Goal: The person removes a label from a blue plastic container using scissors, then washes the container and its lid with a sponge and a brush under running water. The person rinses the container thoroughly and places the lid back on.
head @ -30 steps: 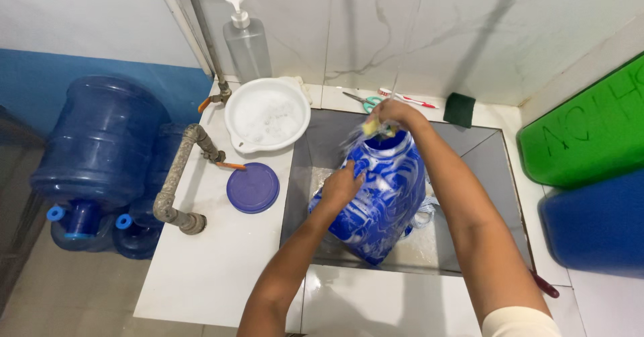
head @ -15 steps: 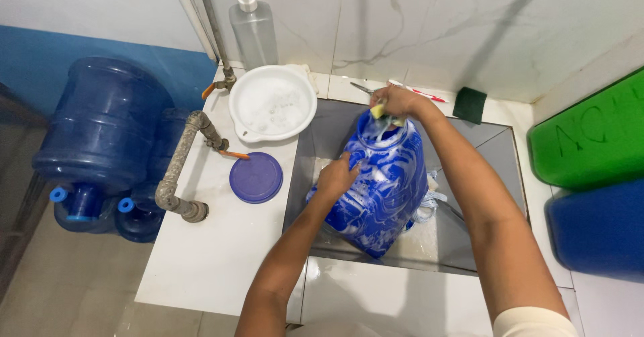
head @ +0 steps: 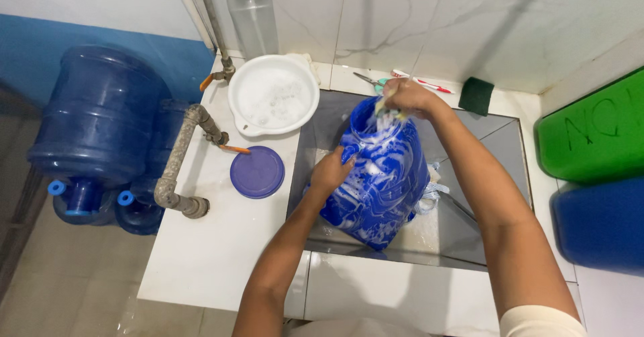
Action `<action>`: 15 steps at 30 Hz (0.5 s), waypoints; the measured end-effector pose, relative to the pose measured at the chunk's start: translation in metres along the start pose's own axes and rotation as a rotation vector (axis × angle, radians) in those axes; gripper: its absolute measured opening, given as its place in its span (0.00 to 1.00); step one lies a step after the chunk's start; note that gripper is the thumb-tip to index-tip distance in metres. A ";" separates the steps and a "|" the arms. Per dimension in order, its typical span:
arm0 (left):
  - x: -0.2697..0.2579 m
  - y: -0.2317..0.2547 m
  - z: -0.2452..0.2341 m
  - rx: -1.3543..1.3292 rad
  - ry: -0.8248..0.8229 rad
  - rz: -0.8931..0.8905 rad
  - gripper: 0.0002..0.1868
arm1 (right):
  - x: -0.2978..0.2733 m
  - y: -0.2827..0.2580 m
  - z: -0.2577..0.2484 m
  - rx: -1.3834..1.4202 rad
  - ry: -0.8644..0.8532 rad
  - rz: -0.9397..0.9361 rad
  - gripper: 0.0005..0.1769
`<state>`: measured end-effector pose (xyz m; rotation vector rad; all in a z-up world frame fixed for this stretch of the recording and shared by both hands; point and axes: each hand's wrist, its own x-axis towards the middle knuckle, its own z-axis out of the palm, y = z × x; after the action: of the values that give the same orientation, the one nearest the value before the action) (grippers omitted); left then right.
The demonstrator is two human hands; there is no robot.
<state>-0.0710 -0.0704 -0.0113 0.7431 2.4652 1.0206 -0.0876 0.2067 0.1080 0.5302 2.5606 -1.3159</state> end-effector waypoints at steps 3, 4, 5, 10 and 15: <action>-0.001 0.000 0.001 -0.008 -0.019 0.024 0.28 | 0.007 0.009 0.004 0.047 0.002 -0.008 0.12; 0.000 -0.001 0.003 0.027 -0.030 0.036 0.28 | 0.011 0.014 0.008 0.040 0.019 0.021 0.11; -0.001 -0.002 0.005 0.062 -0.042 0.047 0.28 | 0.013 0.019 0.012 0.033 0.036 0.050 0.12; 0.000 -0.001 0.008 0.070 -0.022 0.057 0.30 | 0.011 0.013 0.031 -0.457 0.262 -0.113 0.16; -0.002 -0.001 0.010 0.089 -0.003 0.081 0.29 | -0.015 -0.013 0.053 -0.654 0.315 -0.165 0.28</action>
<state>-0.0645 -0.0667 -0.0186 0.8780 2.5097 0.9425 -0.0780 0.1534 0.0921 0.4190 3.1163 -0.3788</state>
